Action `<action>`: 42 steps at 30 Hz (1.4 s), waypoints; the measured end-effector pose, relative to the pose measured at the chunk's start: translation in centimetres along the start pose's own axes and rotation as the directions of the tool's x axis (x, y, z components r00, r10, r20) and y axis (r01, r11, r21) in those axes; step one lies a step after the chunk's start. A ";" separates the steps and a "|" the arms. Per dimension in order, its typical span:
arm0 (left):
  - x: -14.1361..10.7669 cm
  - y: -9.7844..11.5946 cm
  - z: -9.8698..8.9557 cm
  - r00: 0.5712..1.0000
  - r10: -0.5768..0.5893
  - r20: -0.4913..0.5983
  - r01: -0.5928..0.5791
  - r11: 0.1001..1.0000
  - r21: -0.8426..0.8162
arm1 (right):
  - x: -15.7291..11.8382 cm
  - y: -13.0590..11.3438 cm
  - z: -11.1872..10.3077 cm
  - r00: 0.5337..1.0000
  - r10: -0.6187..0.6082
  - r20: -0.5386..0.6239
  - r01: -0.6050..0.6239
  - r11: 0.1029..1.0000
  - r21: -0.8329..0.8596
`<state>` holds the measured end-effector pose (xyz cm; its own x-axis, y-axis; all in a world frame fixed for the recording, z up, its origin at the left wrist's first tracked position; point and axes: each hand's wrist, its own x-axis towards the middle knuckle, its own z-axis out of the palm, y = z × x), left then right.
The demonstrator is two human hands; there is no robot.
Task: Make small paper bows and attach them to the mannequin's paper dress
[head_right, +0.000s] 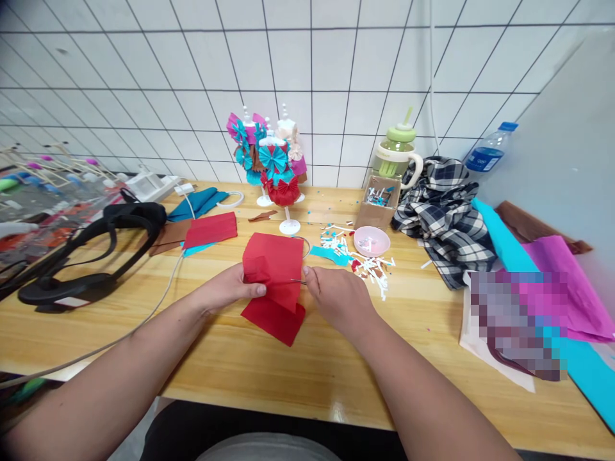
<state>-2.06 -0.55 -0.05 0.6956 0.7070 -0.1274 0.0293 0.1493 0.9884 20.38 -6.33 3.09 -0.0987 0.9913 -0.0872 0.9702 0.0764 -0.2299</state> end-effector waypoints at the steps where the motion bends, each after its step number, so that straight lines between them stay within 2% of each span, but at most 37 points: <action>1: 0.0 0.0 0.1 1.000 -0.017 -0.021 0.017 1.000 0.009 | 0.0 0.0 0.0 1.000 -0.002 -0.005 0.002 1.000 0.002; 7: 0.2 -0.2 0.7 0.996 -0.013 -0.089 0.007 0.998 -0.061 | -0.1 -0.2 0.2 1.000 -0.003 -0.031 0.003 1.000 -0.001; 12: 0.3 -0.7 0.6 0.978 -0.021 -0.206 0.003 0.996 -0.086 | -0.2 -0.4 0.3 1.000 -0.012 -0.027 0.013 0.999 0.029; 20: 0.4 -0.7 0.6 0.981 -0.019 -0.192 0.006 0.997 -0.072 | -0.1 -0.3 0.5 1.000 -0.007 -0.028 0.008 0.999 0.049; 29: 0.4 -0.6 0.7 0.975 -0.024 -0.223 0.003 0.995 -0.095 | -0.2 -0.4 0.5 0.999 -0.021 -0.024 0.021 1.000 0.013; 32: 0.5 -0.7 0.7 0.968 -0.011 -0.250 -0.017 0.994 -0.107 | -0.2 -0.3 0.6 1.000 -0.025 -0.004 0.025 0.996 0.082; 38: 0.7 -0.8 0.5 0.947 0.037 -0.320 -0.077 0.991 -0.113 | -0.2 0.0 0.9 0.994 -0.090 0.062 0.058 0.913 0.405; 42: 0.7 -0.8 0.6 0.950 0.023 -0.310 -0.063 0.991 -0.120 | -0.3 -0.1 0.9 0.989 -0.118 0.093 0.073 0.918 0.390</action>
<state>-1.17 -0.57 -0.85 0.4392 0.8898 -0.1240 -0.1008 0.1860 0.9774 20.13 -6.70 2.22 -0.2331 0.9609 -0.1492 0.7969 0.1008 -0.5957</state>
